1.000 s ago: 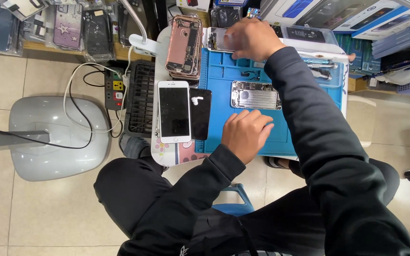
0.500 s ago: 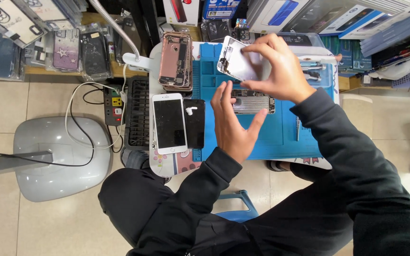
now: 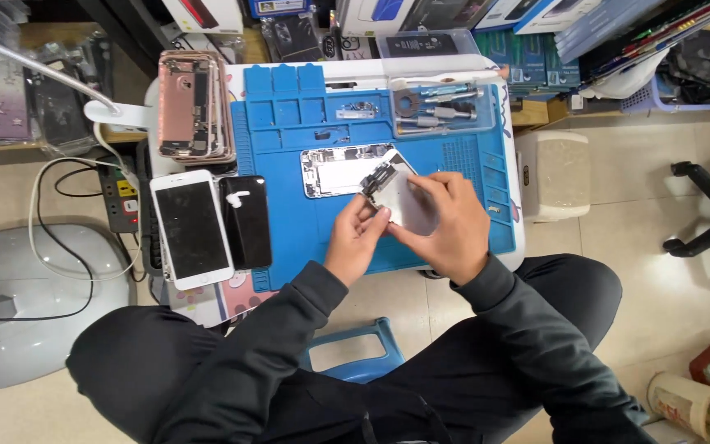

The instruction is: The person is repairing a smartphone on a blue work mat. They use a screwdriver to remove screws from a small metal bracket and then use tweezers to carefully lift and remove the bracket from the phone's internal assembly. The person handles the phone casing and internal components throughout the process.

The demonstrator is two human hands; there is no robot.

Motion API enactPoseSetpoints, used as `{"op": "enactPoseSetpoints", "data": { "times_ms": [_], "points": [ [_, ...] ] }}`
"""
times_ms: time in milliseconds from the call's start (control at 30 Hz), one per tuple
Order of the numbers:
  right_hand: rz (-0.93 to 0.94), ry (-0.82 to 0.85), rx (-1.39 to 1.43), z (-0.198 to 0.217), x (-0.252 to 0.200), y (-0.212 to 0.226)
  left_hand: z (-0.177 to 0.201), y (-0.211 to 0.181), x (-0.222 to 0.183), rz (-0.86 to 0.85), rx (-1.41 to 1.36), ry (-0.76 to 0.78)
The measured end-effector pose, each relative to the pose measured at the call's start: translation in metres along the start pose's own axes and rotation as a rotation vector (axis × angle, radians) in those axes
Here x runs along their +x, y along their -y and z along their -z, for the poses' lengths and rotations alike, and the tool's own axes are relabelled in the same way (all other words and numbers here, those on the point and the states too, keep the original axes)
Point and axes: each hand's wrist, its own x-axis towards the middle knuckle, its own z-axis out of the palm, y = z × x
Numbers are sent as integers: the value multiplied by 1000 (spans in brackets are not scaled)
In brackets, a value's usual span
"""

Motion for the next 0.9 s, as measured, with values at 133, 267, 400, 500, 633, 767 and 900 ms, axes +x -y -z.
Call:
{"op": "enactPoseSetpoints", "data": {
  "times_ms": [133, 267, 400, 500, 633, 767, 900],
  "points": [
    [-12, 16, -26, -8, -6, 0, 23, 53, 10, 21, -5, -20],
    [-13, -9, 7, -19, -9, -10, 28, 47, 6, 42, 39, -37],
    [-31, 64, 63, -15, -2, -9, 43, 54, 13, 31, 78, -37],
    [16, 57, 21, -19, -6, -13, 43, 55, 12, 23, 77, -53],
    [18, 87, 22, -16, 0, -11, 48, 66, 10, 0, 92, -74],
    [44, 102, 53, -20, 4, -15, 47, 49, 7, -35, 147, -77],
    [10, 110, 103, -23, 5, -10, 48, 51, 3, -9, 132, -99]
  ]
}}
